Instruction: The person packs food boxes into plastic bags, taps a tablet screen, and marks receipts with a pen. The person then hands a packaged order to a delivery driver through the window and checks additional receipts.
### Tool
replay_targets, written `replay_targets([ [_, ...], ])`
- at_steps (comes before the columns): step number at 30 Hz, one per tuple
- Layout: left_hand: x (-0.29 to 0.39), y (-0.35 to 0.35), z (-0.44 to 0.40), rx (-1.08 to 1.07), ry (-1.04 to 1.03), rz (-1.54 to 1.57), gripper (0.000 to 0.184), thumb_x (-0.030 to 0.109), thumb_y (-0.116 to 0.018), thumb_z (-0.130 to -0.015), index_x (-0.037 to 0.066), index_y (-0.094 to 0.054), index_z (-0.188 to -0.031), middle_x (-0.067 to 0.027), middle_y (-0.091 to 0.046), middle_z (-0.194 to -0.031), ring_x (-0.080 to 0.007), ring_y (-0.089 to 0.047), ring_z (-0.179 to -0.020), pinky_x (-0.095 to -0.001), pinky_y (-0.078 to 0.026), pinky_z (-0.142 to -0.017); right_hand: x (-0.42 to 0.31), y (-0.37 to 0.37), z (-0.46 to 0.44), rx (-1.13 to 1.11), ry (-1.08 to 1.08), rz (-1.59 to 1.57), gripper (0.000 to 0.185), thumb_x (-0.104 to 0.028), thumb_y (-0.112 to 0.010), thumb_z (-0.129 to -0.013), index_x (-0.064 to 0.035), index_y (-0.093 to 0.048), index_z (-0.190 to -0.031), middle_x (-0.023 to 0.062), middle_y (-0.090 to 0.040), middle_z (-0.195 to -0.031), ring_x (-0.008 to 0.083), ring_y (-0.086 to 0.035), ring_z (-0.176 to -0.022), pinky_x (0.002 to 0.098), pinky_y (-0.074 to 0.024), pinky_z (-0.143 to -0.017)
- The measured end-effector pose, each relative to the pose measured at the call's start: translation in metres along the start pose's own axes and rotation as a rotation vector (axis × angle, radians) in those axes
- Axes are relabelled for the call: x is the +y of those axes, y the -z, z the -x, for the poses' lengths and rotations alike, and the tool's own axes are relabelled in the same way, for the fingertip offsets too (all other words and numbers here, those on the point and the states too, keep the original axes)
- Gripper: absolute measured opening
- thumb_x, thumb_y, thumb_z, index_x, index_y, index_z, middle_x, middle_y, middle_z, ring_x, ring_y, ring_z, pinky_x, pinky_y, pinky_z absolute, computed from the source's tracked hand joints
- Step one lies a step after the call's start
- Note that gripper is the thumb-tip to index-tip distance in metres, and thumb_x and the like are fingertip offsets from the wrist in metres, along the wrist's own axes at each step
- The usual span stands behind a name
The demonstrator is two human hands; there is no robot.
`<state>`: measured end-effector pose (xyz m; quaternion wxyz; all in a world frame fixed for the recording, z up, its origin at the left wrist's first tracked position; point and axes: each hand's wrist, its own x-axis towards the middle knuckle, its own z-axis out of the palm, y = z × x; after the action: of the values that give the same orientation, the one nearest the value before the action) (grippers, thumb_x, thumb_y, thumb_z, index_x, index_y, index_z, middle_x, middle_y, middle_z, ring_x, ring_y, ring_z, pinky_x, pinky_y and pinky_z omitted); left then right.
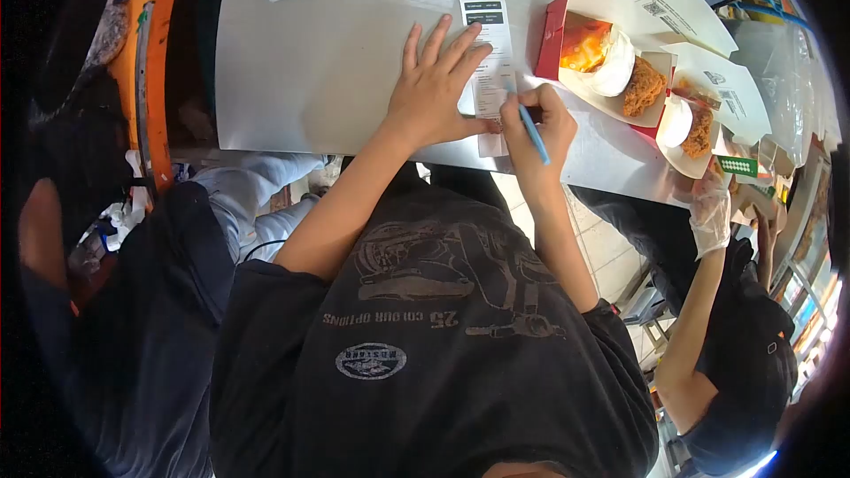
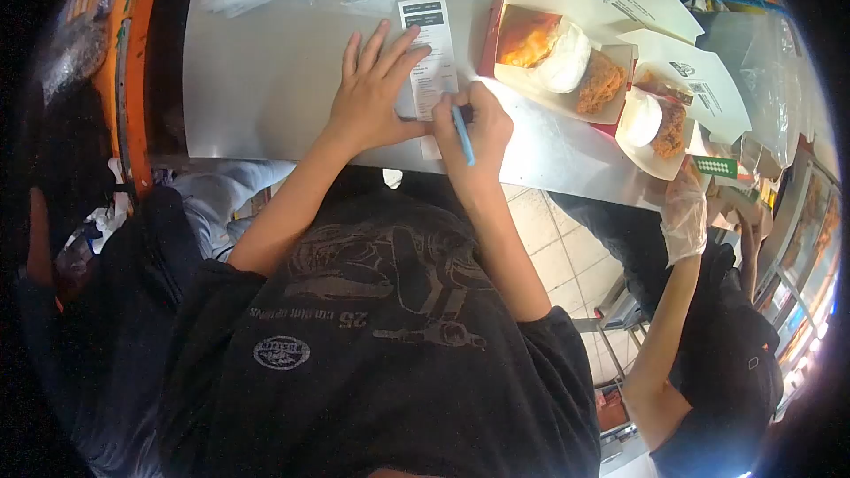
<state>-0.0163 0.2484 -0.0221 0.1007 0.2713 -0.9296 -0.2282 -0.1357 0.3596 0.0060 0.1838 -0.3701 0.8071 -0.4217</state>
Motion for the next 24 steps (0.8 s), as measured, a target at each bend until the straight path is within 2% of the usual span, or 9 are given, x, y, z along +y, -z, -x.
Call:
replay_targets([
  [3,0.000,0.000,0.000,-0.003,0.000,-0.011,0.095,0.066,-0.074,-0.055,0.015,-0.049,-0.131,-0.0042,-0.032,-0.147,-0.0310,-0.017,-0.140,-0.0554,-0.003,-0.113,-0.004,0.001,0.002,0.002,-0.071,-0.192,0.017,-0.002,-0.067,-0.079,-0.0003,-0.053,-0.070,0.0017,-0.058,-0.063,0.0035,-0.051,-0.057,0.0193,-0.0402,-0.052],
  [15,-0.002,-0.003,0.001,0.028,-0.007,-0.016,0.090,0.061,-0.076,-0.056,0.015,-0.051,-0.129,-0.0043,-0.034,-0.147,-0.0310,-0.018,-0.140,-0.0556,-0.004,-0.113,0.014,-0.006,0.008,-0.132,-0.146,-0.371,0.014,-0.001,-0.066,-0.078,-0.0001,-0.054,-0.071,0.0009,-0.057,-0.062,0.0031,-0.050,-0.057,0.0189,-0.0407,-0.053],
  [18,0.001,0.001,0.002,0.051,0.003,0.061,0.083,0.044,-0.079,-0.056,0.016,-0.049,-0.128,-0.0036,-0.035,-0.146,-0.0314,-0.020,-0.139,-0.0554,-0.008,-0.113,-0.002,0.000,0.011,0.005,0.008,-0.065,0.014,0.000,-0.065,-0.079,0.0002,-0.054,-0.071,0.0016,-0.057,-0.061,0.0031,-0.050,-0.057,0.0192,-0.0410,-0.052],
  [21,0.000,0.000,0.003,0.013,0.005,-0.022,0.089,0.059,-0.077,-0.055,0.016,-0.051,-0.129,-0.0037,-0.035,-0.146,-0.0311,-0.019,-0.140,-0.0555,-0.005,-0.113,-0.004,0.002,0.012,-0.132,-0.114,-0.208,0.013,0.000,-0.065,-0.078,0.0005,-0.054,-0.071,0.0024,-0.057,-0.061,0.0032,-0.050,-0.056,0.0194,-0.0408,-0.052],
  [24,0.001,0.001,0.004,0.020,0.006,-0.001,0.089,0.058,-0.077,-0.055,0.016,-0.050,-0.129,-0.0035,-0.036,-0.146,-0.0310,-0.019,-0.140,-0.0555,-0.005,-0.113,0.000,0.002,0.014,-0.091,-0.114,-0.203,0.013,0.000,-0.065,-0.078,0.0004,-0.054,-0.071,0.0020,-0.057,-0.061,0.0032,-0.049,-0.056,0.0194,-0.0400,-0.052],
])
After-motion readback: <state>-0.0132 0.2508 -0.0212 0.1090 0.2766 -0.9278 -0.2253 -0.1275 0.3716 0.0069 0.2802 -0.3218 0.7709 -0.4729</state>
